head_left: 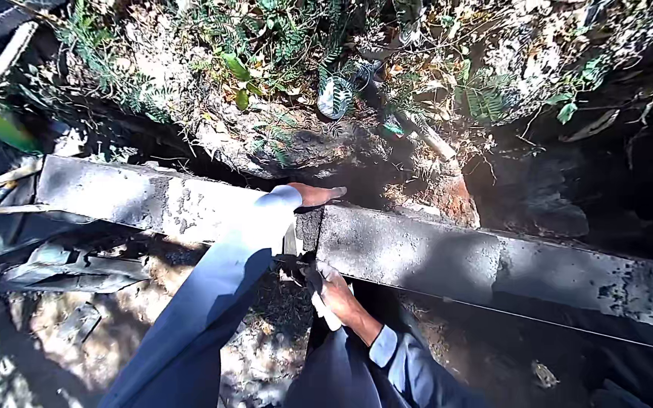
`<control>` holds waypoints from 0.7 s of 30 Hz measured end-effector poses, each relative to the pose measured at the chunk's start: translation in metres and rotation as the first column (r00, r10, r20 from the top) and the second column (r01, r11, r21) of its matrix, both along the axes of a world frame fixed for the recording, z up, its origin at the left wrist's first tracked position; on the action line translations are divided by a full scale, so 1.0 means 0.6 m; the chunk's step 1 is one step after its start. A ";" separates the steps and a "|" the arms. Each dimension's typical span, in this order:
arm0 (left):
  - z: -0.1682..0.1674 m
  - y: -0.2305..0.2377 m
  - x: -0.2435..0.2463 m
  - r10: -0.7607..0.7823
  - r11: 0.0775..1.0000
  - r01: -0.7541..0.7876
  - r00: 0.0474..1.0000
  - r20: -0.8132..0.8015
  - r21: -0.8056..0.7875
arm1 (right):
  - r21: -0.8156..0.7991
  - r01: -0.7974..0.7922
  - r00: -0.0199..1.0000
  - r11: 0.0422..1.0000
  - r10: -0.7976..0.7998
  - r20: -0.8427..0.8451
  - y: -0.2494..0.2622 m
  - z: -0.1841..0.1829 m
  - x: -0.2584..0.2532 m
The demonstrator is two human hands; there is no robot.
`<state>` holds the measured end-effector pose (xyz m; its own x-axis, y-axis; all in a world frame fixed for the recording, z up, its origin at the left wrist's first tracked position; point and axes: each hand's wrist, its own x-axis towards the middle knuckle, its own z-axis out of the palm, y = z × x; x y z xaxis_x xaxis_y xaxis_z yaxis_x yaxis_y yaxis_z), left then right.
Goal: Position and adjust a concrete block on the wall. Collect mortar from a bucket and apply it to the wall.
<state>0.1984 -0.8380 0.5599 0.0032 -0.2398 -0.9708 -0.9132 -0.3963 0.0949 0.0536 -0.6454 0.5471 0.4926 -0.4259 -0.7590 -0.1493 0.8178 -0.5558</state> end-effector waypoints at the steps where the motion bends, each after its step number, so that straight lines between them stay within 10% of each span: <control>1: -0.001 -0.001 0.000 -0.026 1.000 0.026 1.000 0.010 0.002 | 0.014 0.065 0.998 0.998 -0.065 -0.013 0.000 -0.006 0.001; 21: -0.020 0.008 -0.009 -0.065 0.997 0.062 0.996 0.054 0.048 | 0.017 0.216 0.974 0.976 -0.214 -0.072 0.018 -0.003 0.008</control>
